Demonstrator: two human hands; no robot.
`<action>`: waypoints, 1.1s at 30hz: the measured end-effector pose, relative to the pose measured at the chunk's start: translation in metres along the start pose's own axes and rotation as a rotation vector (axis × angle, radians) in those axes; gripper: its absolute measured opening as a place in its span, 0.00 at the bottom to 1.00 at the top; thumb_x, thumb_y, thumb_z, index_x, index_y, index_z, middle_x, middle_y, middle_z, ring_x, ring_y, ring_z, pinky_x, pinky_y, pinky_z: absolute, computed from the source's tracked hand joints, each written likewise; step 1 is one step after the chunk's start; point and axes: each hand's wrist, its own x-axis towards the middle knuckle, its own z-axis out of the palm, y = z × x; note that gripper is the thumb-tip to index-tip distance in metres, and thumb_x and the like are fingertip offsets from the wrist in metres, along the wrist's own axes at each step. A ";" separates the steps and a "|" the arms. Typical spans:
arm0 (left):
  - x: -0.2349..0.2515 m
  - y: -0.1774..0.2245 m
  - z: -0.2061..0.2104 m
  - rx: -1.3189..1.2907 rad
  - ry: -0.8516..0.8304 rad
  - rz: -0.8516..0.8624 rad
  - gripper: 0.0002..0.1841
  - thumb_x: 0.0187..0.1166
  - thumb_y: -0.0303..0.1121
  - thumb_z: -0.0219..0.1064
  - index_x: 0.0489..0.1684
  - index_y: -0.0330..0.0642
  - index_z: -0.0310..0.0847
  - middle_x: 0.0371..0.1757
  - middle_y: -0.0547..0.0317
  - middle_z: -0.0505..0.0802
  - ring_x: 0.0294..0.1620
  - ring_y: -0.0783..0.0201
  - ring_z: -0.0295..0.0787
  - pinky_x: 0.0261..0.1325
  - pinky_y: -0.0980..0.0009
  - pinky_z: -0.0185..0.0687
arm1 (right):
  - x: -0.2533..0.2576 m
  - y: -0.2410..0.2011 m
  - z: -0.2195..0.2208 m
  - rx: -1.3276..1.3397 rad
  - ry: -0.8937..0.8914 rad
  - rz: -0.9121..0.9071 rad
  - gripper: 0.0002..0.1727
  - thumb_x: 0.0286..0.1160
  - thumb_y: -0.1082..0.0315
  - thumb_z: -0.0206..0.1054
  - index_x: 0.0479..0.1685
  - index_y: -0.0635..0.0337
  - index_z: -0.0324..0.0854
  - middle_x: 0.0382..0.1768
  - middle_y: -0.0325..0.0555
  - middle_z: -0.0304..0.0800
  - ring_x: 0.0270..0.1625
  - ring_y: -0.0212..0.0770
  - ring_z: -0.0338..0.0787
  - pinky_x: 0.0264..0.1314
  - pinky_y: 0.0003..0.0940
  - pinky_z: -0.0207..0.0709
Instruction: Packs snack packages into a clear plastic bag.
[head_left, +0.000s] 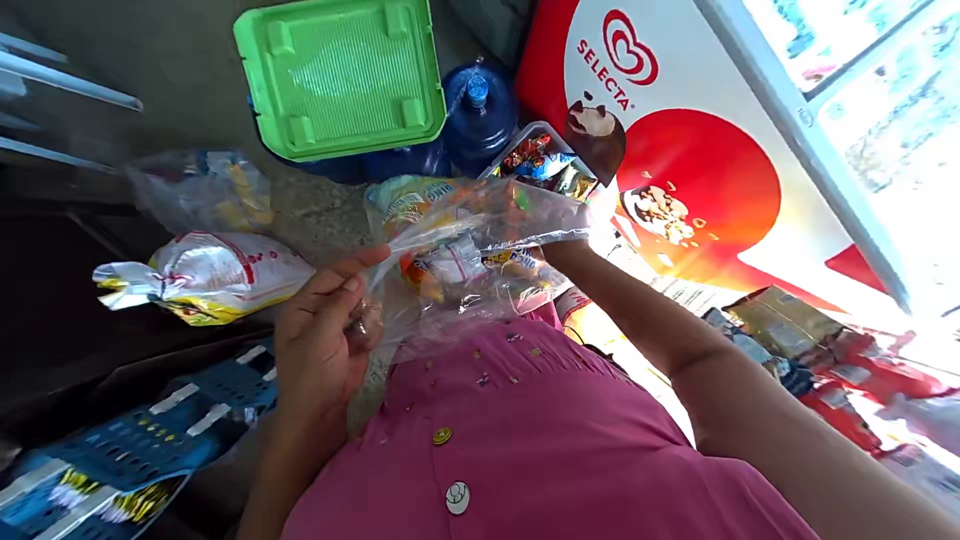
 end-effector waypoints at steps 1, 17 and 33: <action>0.003 -0.004 0.001 0.014 0.021 -0.019 0.21 0.87 0.26 0.44 0.62 0.44 0.87 0.18 0.77 0.76 0.12 0.82 0.63 0.16 0.88 0.62 | -0.004 -0.001 0.002 -0.049 0.047 -0.032 0.21 0.81 0.73 0.61 0.71 0.69 0.80 0.72 0.74 0.79 0.78 0.75 0.75 0.77 0.77 0.61; 0.029 -0.050 -0.004 0.140 0.222 -0.192 0.21 0.88 0.23 0.42 0.64 0.38 0.84 0.21 0.73 0.80 0.11 0.82 0.62 0.15 0.87 0.60 | 0.004 0.152 -0.040 0.900 0.266 0.391 0.29 0.78 0.63 0.72 0.70 0.74 0.70 0.56 0.65 0.86 0.58 0.54 0.87 0.65 0.54 0.77; -0.004 -0.013 -0.007 0.086 0.238 -0.086 0.21 0.87 0.26 0.44 0.63 0.43 0.86 0.18 0.77 0.77 0.12 0.83 0.62 0.15 0.88 0.60 | 0.099 -0.089 0.017 0.403 -0.279 -0.546 0.19 0.84 0.73 0.60 0.71 0.71 0.80 0.71 0.69 0.82 0.77 0.65 0.79 0.81 0.61 0.68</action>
